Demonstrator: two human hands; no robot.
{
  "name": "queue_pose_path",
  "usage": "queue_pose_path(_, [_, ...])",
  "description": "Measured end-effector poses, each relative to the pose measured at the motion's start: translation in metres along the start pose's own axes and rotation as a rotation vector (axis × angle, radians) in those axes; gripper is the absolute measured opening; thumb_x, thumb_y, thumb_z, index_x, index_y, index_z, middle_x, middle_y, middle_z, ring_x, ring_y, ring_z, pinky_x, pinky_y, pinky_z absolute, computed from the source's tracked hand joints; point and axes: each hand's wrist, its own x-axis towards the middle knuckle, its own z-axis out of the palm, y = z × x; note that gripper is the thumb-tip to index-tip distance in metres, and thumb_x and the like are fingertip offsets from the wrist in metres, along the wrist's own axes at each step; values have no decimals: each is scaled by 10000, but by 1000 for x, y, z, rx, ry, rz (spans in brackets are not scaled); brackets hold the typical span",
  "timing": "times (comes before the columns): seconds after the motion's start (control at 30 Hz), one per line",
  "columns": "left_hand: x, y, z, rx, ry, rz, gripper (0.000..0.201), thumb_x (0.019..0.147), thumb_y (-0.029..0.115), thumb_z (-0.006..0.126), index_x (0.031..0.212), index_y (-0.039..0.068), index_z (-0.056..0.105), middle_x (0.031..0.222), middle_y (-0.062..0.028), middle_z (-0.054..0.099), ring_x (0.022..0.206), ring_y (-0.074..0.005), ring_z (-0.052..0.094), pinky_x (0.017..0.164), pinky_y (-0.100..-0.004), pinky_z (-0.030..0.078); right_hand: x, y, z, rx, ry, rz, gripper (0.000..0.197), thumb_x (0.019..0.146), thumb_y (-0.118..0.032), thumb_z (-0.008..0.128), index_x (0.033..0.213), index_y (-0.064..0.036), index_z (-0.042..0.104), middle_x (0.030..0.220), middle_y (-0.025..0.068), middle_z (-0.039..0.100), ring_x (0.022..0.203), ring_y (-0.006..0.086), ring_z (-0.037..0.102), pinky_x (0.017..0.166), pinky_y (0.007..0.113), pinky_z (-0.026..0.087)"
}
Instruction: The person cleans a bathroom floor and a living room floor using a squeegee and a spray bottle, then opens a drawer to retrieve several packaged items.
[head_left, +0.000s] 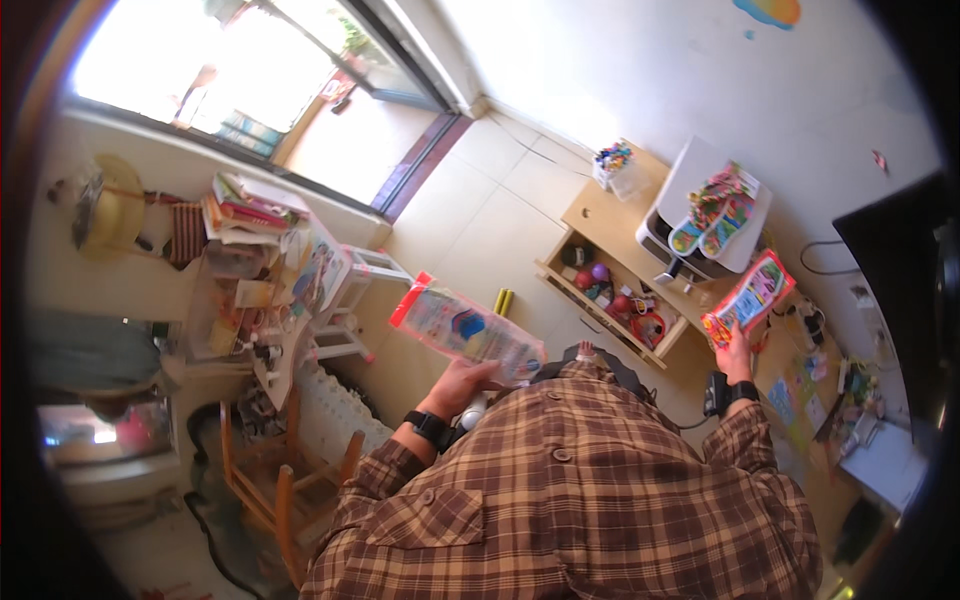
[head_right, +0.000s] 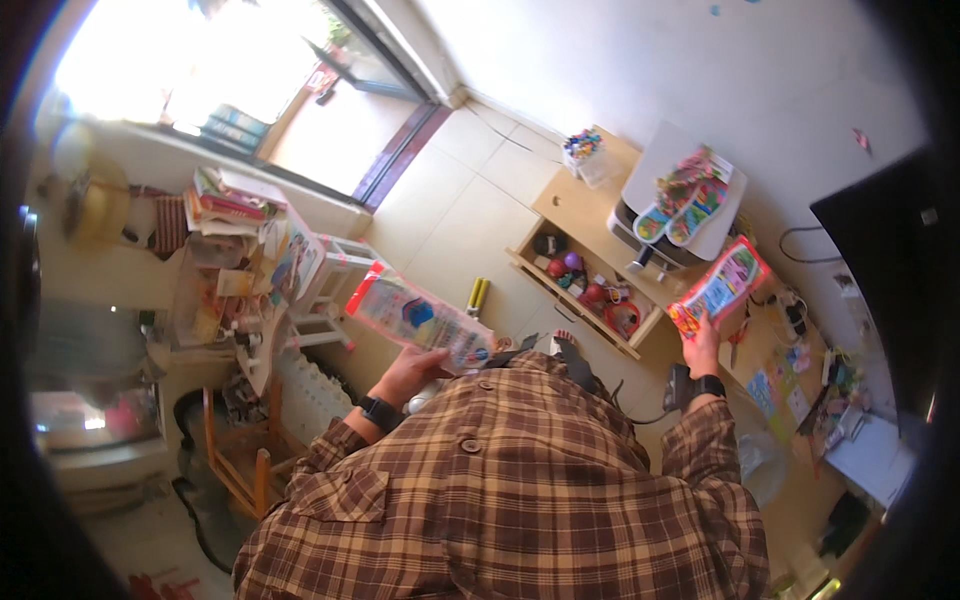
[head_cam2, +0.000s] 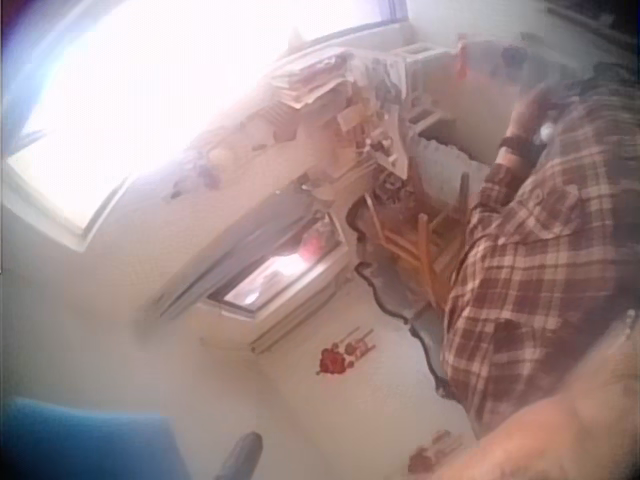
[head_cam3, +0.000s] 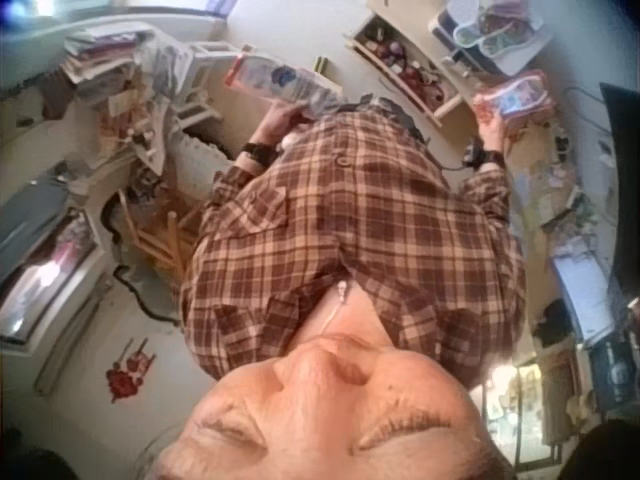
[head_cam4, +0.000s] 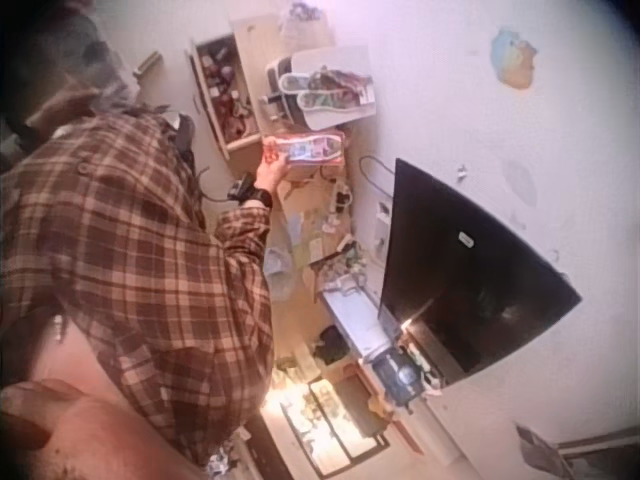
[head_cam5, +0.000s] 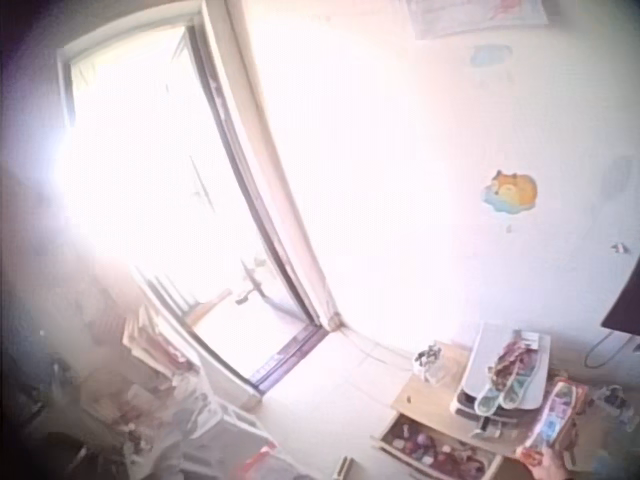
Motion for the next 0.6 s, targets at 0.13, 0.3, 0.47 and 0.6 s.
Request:
queue_pose_path(0.13, [-4, -2, -3, -28, -10, 33, 352, 796, 95, 536, 1101, -56, 448, 1030, -129, 546, 860, -211, 570, 704, -295, 495, 2, -12, 6, -73, 43, 12, 281, 870, -198, 461, 1139, -150, 395, 1085, 56, 503, 937, 223, 540, 743, 413, 465])
queue_pose_path(0.3, [-7, -5, 0, 49, 122, 86, 363, 788, 83, 533, 1119, -33, 440, 1032, -118, 545, 852, -195, 568, 677, -288, 492, -43, -33, 80, -253, -72, -244, 453, 862, -93, 446, 1285, -112, 285, 1143, 48, 471, 964, 167, 513, 780, 310, 451])
queue_pose_path(0.47, [3, -13, -11, 104, 227, 211, 305, 785, 99, 540, 1065, -3, 475, 980, -80, 566, 817, -176, 576, 633, -290, 495, -93, -27, 178, -770, -549, -752, 506, 823, -53, 468, 1285, 0, 270, 1213, 79, 421, 1036, 130, 451, 904, 275, 341])
queue_pose_path(0.6, [3, 3, 3, 590, 279, 550, 322, 742, 79, 538, 1049, -2, 483, 919, -90, 571, 766, -210, 584, 631, -306, 486, -141, -9, 246, -1093, -863, -240, 379, 815, -41, 458, 1192, -68, 460, 952, 68, 596, 801, 127, 562, 755, 261, 448])
